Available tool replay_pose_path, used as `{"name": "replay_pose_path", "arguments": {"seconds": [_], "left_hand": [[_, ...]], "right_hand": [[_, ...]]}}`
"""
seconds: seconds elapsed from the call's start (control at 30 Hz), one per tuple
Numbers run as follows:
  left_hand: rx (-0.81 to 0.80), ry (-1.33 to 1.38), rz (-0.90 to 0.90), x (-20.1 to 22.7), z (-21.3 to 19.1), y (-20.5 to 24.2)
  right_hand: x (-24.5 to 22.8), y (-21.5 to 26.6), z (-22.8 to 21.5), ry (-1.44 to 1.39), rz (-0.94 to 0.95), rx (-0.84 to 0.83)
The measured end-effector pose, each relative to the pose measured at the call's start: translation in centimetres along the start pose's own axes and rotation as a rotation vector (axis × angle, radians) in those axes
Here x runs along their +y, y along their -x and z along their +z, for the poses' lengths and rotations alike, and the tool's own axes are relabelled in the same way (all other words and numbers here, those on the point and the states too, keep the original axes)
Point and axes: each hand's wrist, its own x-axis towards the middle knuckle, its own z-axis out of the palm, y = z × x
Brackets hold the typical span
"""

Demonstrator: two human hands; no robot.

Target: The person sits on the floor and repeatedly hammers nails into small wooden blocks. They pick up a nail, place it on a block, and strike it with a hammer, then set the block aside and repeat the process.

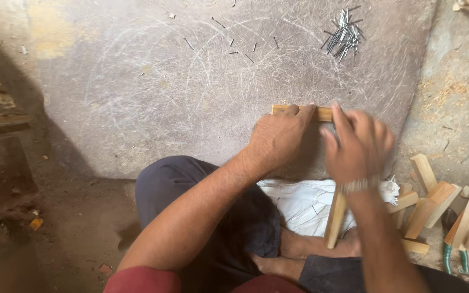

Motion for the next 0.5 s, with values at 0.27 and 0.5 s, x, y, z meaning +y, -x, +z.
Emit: {"name": "replay_pose_path", "arguments": {"seconds": [0.27,0.5], "left_hand": [[0.185,0.29,-0.174,-0.8,-1.8,0.1],[0.414,0.543,-0.209,-1.9,-3.3,-0.6]], "right_hand": [[2.0,-2.4,2.8,-0.144,-0.107,0.059],[1.8,-1.5,3.2,-0.193,-0.083,0.095]]}}
